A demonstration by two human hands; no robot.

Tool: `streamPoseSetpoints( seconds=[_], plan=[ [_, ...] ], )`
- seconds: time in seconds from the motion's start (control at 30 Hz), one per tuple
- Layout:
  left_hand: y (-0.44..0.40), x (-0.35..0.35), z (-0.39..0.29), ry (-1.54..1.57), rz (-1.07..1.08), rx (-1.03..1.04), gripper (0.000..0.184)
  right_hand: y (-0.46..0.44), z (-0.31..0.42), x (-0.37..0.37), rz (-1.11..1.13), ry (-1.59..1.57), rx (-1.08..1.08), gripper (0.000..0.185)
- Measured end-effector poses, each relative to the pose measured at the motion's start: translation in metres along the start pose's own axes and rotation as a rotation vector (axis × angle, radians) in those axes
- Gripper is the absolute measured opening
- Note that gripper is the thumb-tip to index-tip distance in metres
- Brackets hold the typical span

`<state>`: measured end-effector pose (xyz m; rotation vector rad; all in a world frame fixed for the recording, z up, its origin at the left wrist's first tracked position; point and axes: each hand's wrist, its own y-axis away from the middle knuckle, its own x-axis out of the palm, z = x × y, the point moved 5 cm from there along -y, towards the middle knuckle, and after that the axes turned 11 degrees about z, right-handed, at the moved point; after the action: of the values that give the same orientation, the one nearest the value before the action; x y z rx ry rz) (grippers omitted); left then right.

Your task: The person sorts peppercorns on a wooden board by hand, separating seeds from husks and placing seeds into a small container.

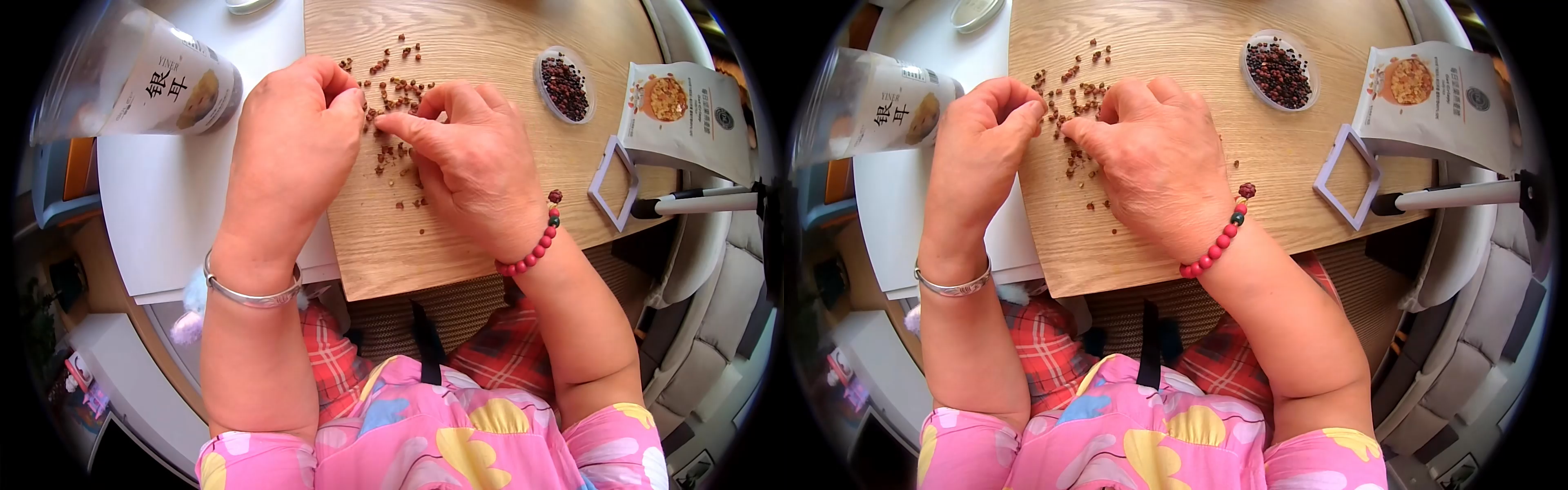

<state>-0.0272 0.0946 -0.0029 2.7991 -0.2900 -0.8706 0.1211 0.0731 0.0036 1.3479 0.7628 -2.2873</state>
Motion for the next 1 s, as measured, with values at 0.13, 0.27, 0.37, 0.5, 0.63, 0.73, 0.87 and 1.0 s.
streamPoseSetpoints(
  seconds=[0.13, 0.27, 0.37, 0.5, 0.63, 0.73, 0.87, 1.0],
  plan=[
    [0.001, -0.001, 0.0, -0.01, 0.001, -0.011, 0.015, 0.002, -0.009, -0.004, -0.025, -0.071, -0.013, 0.022],
    [0.002, -0.002, 0.0, -0.048, -0.031, 0.023, 0.014, 0.002, -0.012, -0.007, -0.028, -0.092, 0.05, 0.018],
    [0.003, -0.001, 0.0, -0.107, -0.005, 0.004, 0.012, 0.001, -0.009, -0.008, -0.03, -0.107, 0.056, 0.015],
    [0.002, 0.0, 0.002, -0.159, 0.003, 0.0, 0.009, 0.002, -0.005, -0.007, 0.019, -0.059, 0.052, 0.011],
    [0.003, 0.002, 0.0, -0.245, 0.023, -0.019, 0.009, 0.003, -0.01, -0.009, 0.049, -0.108, 0.113, 0.009],
    [0.004, 0.003, -0.002, -0.307, 0.027, -0.05, 0.01, 0.005, -0.014, -0.01, 0.034, -0.106, 0.124, 0.009],
    [0.006, 0.006, -0.004, -0.392, 0.008, -0.02, 0.01, 0.007, -0.013, -0.009, 0.041, -0.107, 0.104, 0.009],
    [0.007, 0.009, -0.006, -0.413, 0.028, -0.007, 0.009, 0.007, -0.014, -0.011, 0.058, -0.108, 0.097, 0.011]
  ],
)
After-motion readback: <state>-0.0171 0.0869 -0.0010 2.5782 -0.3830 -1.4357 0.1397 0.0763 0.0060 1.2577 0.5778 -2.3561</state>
